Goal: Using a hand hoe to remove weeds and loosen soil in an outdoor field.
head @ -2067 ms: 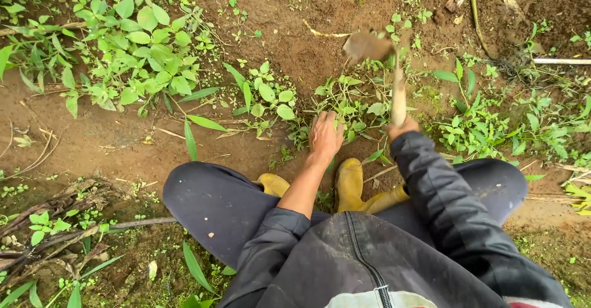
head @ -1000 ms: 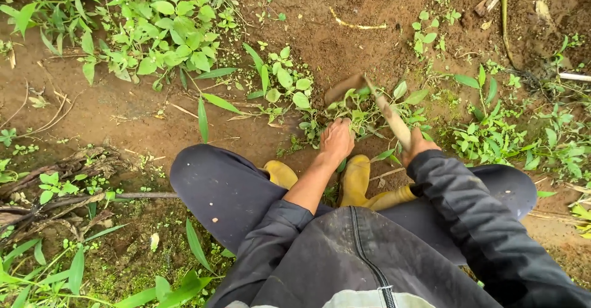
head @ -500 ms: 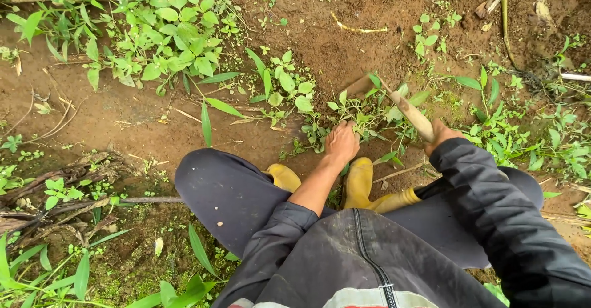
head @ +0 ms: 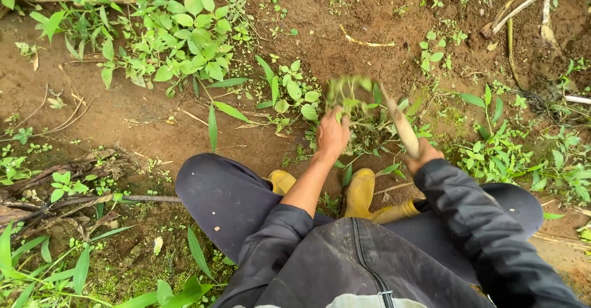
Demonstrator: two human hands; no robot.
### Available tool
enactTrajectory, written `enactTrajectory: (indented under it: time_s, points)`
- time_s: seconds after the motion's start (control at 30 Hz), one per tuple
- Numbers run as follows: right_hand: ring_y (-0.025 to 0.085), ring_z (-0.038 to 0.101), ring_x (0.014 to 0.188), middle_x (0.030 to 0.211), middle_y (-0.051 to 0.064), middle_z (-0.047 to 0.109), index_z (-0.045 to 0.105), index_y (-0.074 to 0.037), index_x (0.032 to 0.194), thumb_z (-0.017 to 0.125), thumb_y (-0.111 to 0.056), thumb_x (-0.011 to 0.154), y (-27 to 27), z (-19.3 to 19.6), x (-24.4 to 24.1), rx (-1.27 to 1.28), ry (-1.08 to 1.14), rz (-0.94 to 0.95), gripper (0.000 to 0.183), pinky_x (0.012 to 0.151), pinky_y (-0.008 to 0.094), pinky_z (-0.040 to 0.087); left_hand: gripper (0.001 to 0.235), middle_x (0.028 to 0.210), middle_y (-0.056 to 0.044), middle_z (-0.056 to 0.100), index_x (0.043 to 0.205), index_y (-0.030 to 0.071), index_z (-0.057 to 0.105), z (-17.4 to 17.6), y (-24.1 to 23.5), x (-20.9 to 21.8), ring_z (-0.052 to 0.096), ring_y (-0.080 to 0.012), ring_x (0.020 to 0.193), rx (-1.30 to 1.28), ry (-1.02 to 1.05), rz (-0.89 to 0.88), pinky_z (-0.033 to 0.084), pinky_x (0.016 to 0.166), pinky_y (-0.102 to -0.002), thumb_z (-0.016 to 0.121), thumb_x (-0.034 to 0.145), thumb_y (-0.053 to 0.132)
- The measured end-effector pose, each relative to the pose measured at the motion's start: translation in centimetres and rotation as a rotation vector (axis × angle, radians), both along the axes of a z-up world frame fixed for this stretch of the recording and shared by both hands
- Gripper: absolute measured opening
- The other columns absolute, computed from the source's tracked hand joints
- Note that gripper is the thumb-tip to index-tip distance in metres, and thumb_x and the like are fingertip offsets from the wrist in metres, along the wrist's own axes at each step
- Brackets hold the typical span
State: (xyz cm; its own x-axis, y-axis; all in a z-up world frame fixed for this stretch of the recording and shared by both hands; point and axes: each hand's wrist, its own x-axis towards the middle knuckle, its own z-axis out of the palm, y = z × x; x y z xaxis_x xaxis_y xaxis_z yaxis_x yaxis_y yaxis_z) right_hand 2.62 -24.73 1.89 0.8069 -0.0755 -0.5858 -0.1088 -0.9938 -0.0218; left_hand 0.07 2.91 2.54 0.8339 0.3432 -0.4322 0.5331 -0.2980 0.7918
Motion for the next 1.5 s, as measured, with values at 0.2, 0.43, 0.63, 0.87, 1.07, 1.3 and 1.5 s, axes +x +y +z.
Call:
enactTrajectory:
  time_s: [0.2,0.43,0.63,0.87,1.07,1.3,1.5]
  points:
    - [0.039,0.071,0.09,0.094,0.026,0.069,0.058,-0.024,0.125,0.062,-0.056,0.102,17.9,5.5,3.2,0.517,-0.216,-0.279,0.04,0.083,0.046,0.06,0.022,0.122,-0.016,0.059,0.121,0.012,0.06,-0.2,6.6,4.3,0.064,-0.0323,0.115,0.334,-0.104,0.13,0.059,0.09,-0.045,0.052,0.106,0.025]
    - [0.041,0.068,0.11,0.108,0.024,0.066,0.045,-0.027,0.133,0.062,-0.055,0.091,15.8,-1.8,-1.9,0.282,0.021,-0.151,0.053,0.1,0.05,0.054,0.088,0.164,-0.029,0.024,0.164,0.014,0.019,-0.5,11.9,1.8,0.042,-0.0455,0.145,0.36,0.233,0.144,0.057,0.103,-0.051,0.073,0.094,0.009]
    - [0.039,0.069,0.111,0.111,0.022,0.068,0.05,-0.031,0.134,0.066,-0.056,0.086,16.4,-1.8,-1.0,0.205,0.022,-0.163,0.056,0.096,0.049,0.056,0.046,0.106,-0.02,0.069,0.139,0.006,0.053,-12.5,9.5,-0.6,0.072,-0.0352,0.097,0.11,0.401,0.093,0.062,0.078,-0.049,0.068,0.096,0.013]
    - [0.042,0.069,0.109,0.111,0.027,0.068,0.049,-0.023,0.131,0.065,-0.041,0.094,14.9,-3.6,-2.5,0.202,0.056,-0.184,0.044,0.093,0.052,0.058,0.032,0.105,-0.023,0.069,0.114,0.0,0.07,-16.0,7.9,-2.0,0.07,-0.0413,0.105,0.098,0.382,-0.056,0.058,0.085,-0.053,0.067,0.093,0.023]
    - [0.044,0.07,0.106,0.11,0.028,0.068,0.05,-0.02,0.13,0.064,-0.04,0.092,15.3,-1.7,-2.1,0.16,0.07,-0.143,0.046,0.089,0.055,0.058,0.033,0.103,-0.021,0.072,0.121,0.004,0.071,-17.9,6.7,-2.7,0.073,-0.0406,0.1,0.088,0.404,-0.053,0.058,0.085,-0.053,0.065,0.094,0.02]
    - [0.041,0.072,0.108,0.112,0.025,0.072,0.052,-0.02,0.128,0.062,-0.042,0.09,11.7,-3.0,-5.6,0.026,0.167,0.03,0.045,0.093,0.052,0.059,0.031,0.105,-0.025,0.072,0.112,-0.002,0.074,-12.2,6.9,-3.1,0.071,-0.0434,0.107,0.086,0.429,-0.125,0.057,0.09,-0.053,0.052,0.093,0.01]
    - [0.044,0.067,0.111,0.115,0.026,0.066,0.046,-0.028,0.137,0.061,-0.05,0.092,14.9,-3.5,-3.7,0.183,0.037,-0.129,0.053,0.094,0.054,0.056,0.033,0.105,-0.032,0.071,0.108,-0.009,0.073,-6.9,7.1,-3.0,0.07,-0.0493,0.106,0.067,0.361,-0.08,0.057,0.09,-0.058,0.05,0.092,0.009]
